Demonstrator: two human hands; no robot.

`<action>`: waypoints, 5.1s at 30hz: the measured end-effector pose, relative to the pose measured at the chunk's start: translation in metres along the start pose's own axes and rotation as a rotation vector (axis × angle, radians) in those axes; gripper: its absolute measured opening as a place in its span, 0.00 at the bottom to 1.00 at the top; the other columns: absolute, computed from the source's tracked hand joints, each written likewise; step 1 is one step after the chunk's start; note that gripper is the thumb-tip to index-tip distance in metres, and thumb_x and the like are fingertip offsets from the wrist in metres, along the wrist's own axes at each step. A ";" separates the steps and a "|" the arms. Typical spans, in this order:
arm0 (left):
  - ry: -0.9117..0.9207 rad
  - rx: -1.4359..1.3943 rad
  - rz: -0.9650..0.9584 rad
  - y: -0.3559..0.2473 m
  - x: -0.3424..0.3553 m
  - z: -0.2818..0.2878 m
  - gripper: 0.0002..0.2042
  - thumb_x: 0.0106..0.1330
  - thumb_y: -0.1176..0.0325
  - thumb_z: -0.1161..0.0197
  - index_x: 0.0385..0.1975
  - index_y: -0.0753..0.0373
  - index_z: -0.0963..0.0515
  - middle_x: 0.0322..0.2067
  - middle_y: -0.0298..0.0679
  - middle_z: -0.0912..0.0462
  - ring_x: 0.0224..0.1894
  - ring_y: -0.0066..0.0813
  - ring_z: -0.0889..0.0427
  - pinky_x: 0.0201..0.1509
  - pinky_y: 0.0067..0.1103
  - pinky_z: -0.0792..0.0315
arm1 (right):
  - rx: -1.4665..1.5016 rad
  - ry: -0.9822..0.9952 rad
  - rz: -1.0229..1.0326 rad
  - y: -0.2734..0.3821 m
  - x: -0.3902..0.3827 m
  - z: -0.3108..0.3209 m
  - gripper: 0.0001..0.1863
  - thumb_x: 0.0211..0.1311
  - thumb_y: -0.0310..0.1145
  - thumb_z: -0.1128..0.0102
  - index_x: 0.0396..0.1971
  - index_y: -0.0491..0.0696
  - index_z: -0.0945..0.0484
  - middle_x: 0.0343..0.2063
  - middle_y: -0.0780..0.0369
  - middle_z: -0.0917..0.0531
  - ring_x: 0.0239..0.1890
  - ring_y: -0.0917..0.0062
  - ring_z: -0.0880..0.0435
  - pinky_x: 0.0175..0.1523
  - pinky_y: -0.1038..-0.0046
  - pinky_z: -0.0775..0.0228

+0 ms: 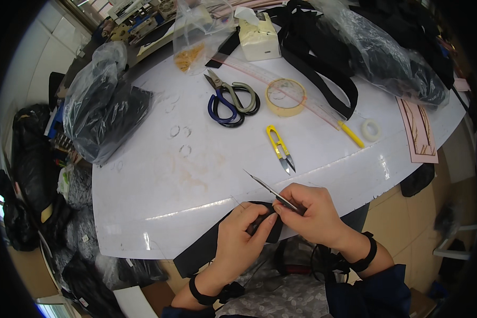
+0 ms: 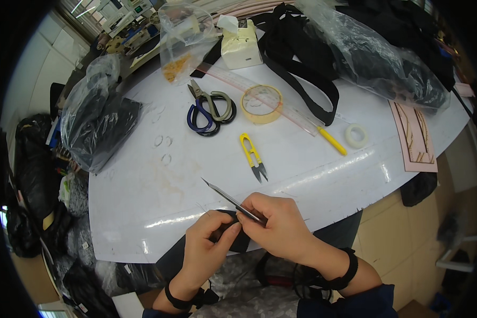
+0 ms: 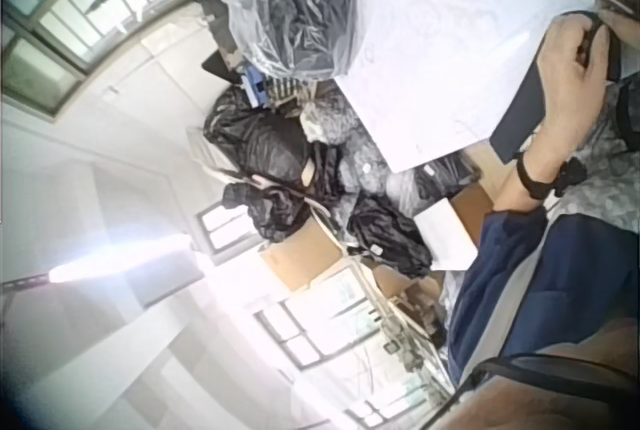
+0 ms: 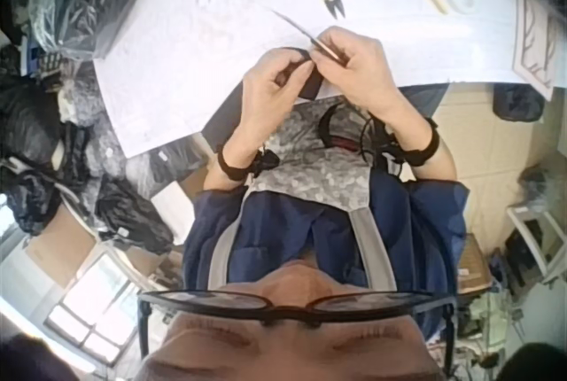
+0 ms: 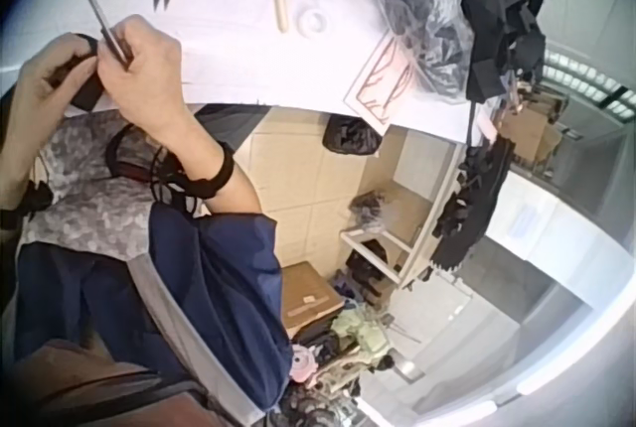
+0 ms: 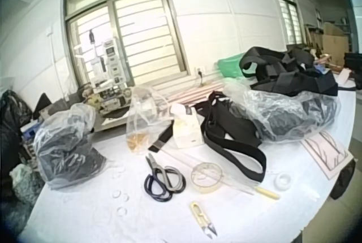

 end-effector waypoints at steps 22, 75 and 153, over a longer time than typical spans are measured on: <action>-0.032 -0.254 -0.023 0.022 0.004 -0.013 0.03 0.61 0.82 0.35 0.33 0.70 0.18 0.39 0.39 0.19 0.36 0.18 0.20 0.39 0.14 0.26 | -0.181 0.004 0.039 -0.004 0.000 0.003 0.09 0.62 0.33 0.37 0.34 0.42 0.21 0.18 0.58 0.22 0.19 0.72 0.22 0.26 0.73 0.33; -0.115 -0.169 -0.051 0.022 0.002 -0.011 0.03 0.59 0.79 0.33 0.32 0.68 0.17 0.33 0.41 0.17 0.34 0.26 0.19 0.37 0.19 0.27 | -0.778 -0.056 0.376 0.017 -0.068 0.014 0.19 0.59 0.30 0.34 0.50 0.40 0.21 0.14 0.64 0.25 0.12 0.74 0.24 0.19 0.73 0.33; 0.296 -0.210 0.119 -0.020 0.019 0.019 0.06 0.71 0.73 0.40 0.35 0.70 0.22 0.29 0.35 0.19 0.29 0.18 0.19 0.33 0.15 0.25 | 0.396 0.143 -0.179 -0.024 -0.024 0.019 0.11 0.62 0.26 0.34 0.42 0.40 0.21 0.33 0.69 0.19 0.35 0.92 0.23 0.41 0.87 0.31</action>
Point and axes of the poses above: each hand's wrist, its own x-axis towards the middle knuckle, its own z-axis out of the back of the hand, y = z × x, the point moved 9 cm from there along x, towards the middle knuckle
